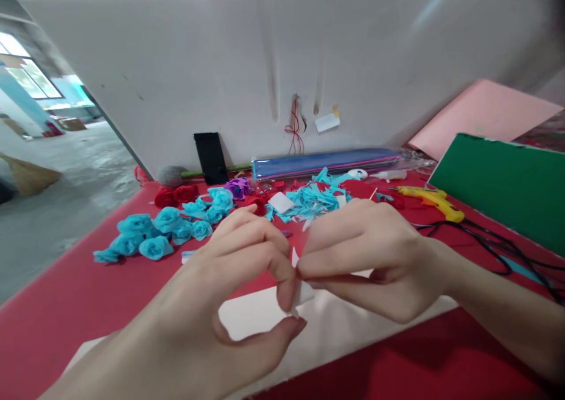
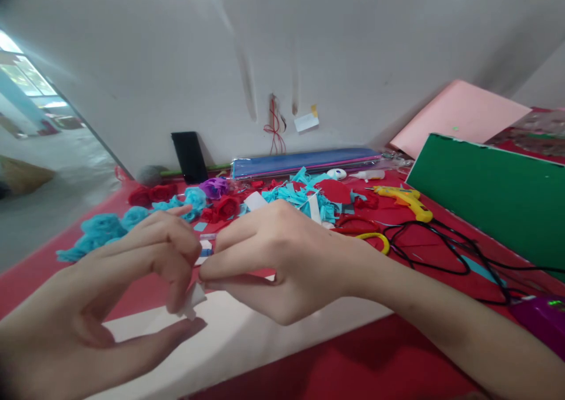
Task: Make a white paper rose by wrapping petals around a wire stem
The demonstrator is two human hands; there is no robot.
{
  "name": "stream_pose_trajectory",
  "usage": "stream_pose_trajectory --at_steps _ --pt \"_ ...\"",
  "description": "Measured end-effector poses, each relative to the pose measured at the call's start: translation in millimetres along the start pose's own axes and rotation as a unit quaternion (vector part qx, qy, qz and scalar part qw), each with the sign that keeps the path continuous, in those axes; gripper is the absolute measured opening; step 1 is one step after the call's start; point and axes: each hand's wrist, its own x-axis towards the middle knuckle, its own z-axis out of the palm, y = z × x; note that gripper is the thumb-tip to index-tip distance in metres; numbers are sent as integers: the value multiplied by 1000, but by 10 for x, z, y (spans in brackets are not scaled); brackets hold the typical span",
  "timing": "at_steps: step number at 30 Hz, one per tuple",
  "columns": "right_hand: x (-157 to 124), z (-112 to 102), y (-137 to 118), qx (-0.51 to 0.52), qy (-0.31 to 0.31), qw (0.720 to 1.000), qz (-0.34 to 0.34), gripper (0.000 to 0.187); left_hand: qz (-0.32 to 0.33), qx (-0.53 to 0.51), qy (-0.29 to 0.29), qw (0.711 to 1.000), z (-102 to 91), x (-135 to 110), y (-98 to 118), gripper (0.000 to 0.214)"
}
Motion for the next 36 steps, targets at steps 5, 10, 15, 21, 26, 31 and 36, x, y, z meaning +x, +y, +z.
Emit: stream_pose_trajectory --at_steps 5,10,15,21,26,31,36 --pt "14 -2 6 2 -13 1000 7 22 13 6 12 1000 27 30 -2 15" --pt "10 -13 5 -4 -15 1000 6 21 -1 -13 -9 1000 27 19 -4 18" --pt "-2 -44 7 -1 -12 1000 -13 18 -27 -62 50 996 -17 -21 -20 29" --pt "-5 -25 12 -83 33 994 -55 16 -36 -105 43 993 -12 -15 -32 25" --pt "4 -25 -3 -116 31 991 -66 15 -47 -129 43 990 14 11 -42 28" --pt "2 -18 -1 -111 25 992 -53 13 -40 -153 7 987 -21 6 -40 28" --pt "-3 -7 30 -107 27 992 -64 19 -46 -163 -4 985 -26 11 -52 29"
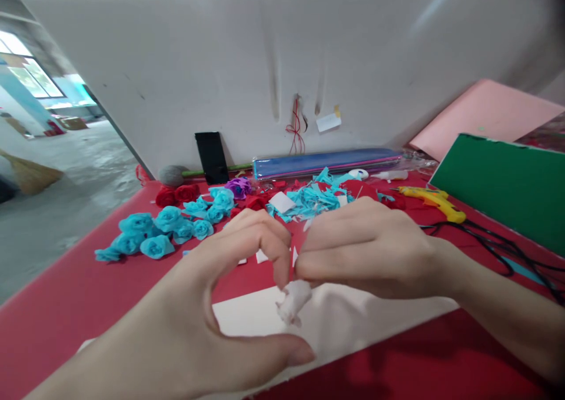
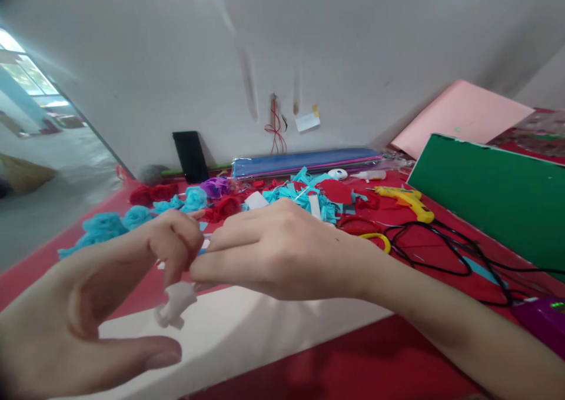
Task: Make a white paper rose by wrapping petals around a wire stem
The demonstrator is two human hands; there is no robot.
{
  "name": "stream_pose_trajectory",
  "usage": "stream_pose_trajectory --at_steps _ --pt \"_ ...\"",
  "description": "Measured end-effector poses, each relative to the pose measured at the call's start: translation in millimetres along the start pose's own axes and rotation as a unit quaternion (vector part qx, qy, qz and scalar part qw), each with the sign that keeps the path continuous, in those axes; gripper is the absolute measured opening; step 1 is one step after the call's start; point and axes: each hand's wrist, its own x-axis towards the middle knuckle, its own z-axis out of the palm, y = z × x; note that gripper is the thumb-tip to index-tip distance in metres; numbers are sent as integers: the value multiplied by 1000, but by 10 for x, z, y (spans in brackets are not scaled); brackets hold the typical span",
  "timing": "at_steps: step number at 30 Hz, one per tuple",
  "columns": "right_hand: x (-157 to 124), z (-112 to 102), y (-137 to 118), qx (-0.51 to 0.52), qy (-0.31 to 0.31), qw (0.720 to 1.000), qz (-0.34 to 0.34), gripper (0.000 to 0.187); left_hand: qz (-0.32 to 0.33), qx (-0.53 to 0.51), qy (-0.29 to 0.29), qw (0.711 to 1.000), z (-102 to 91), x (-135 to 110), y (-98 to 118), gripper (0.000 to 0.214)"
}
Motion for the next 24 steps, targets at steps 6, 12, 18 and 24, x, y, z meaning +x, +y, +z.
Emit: stream_pose_trajectory --at_steps 6,12,18,24 --pt "7 13 16 35 -16 999 20 21 26 22 -15 999 13 7 -41 33" --pt "-3 6 28 135 -68 988 41 20 -23 -19 -42 999 30 16 -52 26" --pt "6 -14 44 136 -83 986 47 20 -26 -8 -33 999 22 31 -43 23" --pt "26 -25 30 126 -74 988 55 18 -18 11 -30 999 22 38 -55 24"
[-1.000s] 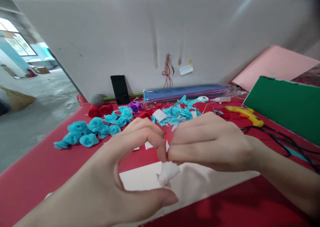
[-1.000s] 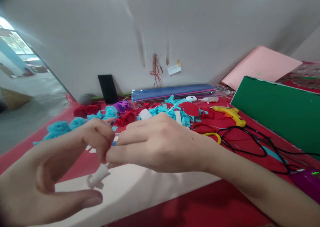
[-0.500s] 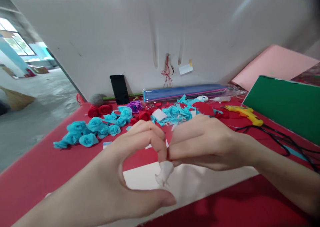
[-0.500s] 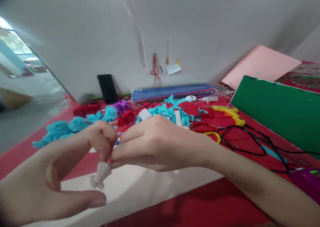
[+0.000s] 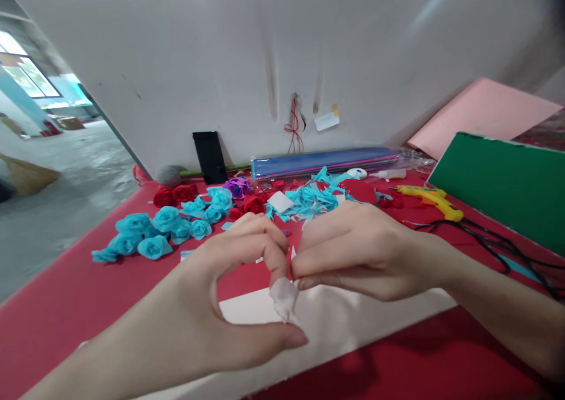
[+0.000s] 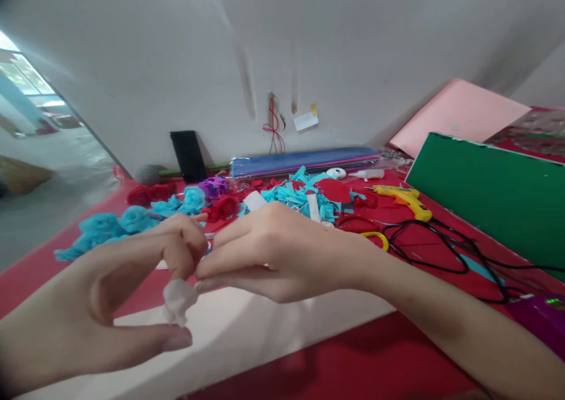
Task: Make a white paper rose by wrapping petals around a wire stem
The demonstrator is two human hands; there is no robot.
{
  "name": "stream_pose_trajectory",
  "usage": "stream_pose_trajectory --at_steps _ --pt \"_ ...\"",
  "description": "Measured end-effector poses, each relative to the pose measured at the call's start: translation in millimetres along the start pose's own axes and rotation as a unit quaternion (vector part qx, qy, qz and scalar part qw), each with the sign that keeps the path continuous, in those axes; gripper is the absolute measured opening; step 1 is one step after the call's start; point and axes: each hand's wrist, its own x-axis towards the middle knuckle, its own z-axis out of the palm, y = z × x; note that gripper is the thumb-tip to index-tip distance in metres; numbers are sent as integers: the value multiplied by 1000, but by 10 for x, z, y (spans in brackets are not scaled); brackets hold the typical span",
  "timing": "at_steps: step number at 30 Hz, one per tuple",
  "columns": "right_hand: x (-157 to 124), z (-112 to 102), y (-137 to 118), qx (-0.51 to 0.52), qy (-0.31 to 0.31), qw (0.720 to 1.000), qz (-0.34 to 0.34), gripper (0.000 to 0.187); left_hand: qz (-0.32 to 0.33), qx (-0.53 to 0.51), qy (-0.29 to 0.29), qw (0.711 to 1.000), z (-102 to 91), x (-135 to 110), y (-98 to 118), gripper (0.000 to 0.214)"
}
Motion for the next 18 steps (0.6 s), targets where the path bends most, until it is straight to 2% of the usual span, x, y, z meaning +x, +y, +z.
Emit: stream_pose_trajectory --at_steps 11,18 --pt "9 8 -30 35 -4 999 24 15 10 16 26 999 37 -20 36 21" --pt "51 12 -87 89 -2 991 102 15 -4 -7 18 1000 48 -20 25 22"
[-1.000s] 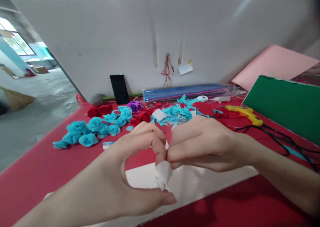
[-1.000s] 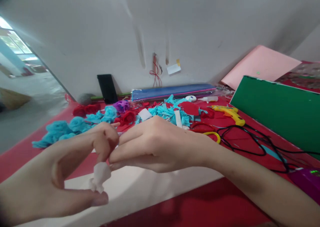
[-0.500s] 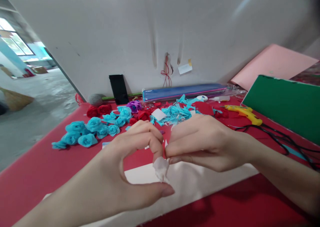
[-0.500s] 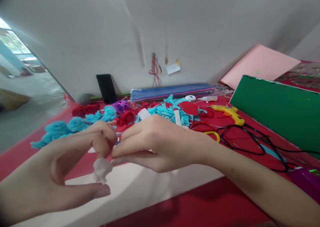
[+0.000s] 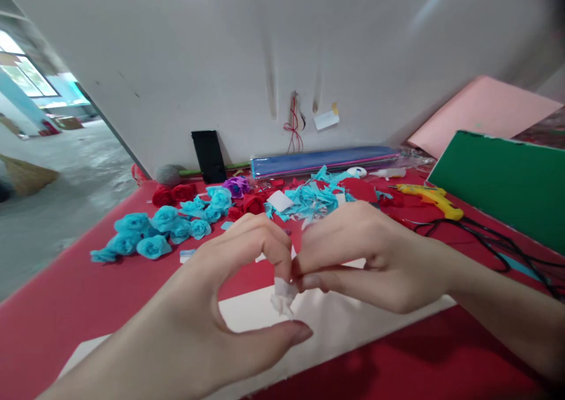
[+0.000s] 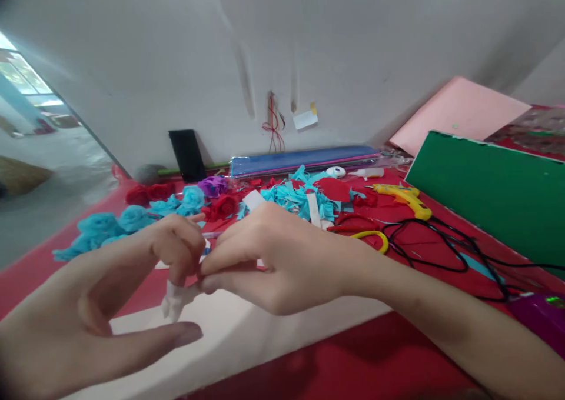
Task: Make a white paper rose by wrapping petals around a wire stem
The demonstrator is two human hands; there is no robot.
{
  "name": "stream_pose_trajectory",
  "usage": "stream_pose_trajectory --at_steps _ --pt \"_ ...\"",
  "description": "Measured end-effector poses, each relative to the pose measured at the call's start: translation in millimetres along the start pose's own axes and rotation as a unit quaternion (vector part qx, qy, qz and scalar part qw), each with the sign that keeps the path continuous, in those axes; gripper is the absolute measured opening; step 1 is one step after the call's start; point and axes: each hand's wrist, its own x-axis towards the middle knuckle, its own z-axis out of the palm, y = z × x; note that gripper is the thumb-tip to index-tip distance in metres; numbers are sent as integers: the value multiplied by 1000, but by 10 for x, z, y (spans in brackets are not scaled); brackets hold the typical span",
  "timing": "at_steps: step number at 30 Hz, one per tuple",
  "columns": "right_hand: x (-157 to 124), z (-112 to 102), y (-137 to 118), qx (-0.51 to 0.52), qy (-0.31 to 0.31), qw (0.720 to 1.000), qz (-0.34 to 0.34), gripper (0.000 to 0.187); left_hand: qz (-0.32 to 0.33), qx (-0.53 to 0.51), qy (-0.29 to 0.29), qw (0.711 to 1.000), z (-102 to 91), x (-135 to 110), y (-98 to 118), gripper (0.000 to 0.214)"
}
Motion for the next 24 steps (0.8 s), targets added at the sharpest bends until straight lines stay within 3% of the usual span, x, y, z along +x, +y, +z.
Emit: stream_pose_trajectory --at_steps 13,24 --pt "16 -17 -47 125 -8 982 143 19 -28 -31 37 998 9 9 28 23" --pt "33 -11 -49 283 -57 911 293 23 -95 -54 44 993 94 42 3 21"
